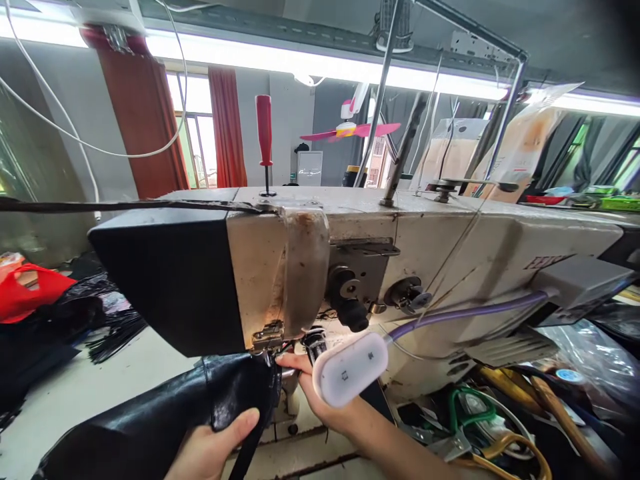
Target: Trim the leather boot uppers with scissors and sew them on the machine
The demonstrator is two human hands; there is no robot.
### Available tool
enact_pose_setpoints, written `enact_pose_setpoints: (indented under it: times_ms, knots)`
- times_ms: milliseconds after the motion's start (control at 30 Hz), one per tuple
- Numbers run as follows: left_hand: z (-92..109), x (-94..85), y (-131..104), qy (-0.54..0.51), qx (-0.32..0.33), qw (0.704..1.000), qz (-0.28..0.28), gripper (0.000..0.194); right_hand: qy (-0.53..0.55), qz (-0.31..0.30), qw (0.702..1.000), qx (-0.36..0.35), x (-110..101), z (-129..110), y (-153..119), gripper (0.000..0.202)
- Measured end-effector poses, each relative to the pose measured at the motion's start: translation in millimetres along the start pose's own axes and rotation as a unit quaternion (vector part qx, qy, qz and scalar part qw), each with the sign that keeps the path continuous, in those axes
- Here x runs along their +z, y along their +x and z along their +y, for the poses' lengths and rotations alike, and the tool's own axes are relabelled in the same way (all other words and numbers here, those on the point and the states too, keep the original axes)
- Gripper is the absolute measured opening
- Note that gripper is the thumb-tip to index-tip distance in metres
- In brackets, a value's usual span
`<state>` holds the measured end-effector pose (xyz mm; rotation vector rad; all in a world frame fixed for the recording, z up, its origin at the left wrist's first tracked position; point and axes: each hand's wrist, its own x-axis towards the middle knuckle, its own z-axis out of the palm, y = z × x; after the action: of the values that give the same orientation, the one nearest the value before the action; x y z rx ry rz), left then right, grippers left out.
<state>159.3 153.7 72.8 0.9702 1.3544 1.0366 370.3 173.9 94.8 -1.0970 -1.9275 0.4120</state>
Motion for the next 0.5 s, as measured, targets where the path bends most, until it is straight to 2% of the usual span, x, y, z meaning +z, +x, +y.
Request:
enact_pose_setpoints:
  times_ms: [133, 333, 500]
  knots:
    - [3.8, 3.7, -4.3, 0.002, -0.033, 0.999, -0.006, 0.054, -0.023, -0.013, 1.000, 0.003, 6.5, 12.1, -2.0, 0.032]
    - [14.7, 11.0, -8.3, -0.043, -0.056, 0.996, -0.060, 0.058, -0.042, -0.027, 0.999, 0.002, 7.0, 13.6, -2.8, 0.032]
    - [9.9, 13.9, -0.9, -0.056, -0.077, 0.994, -0.045, 0.064, -0.042, -0.022, 0.999, -0.005, 7.3, 10.1, -1.2, 0.034]
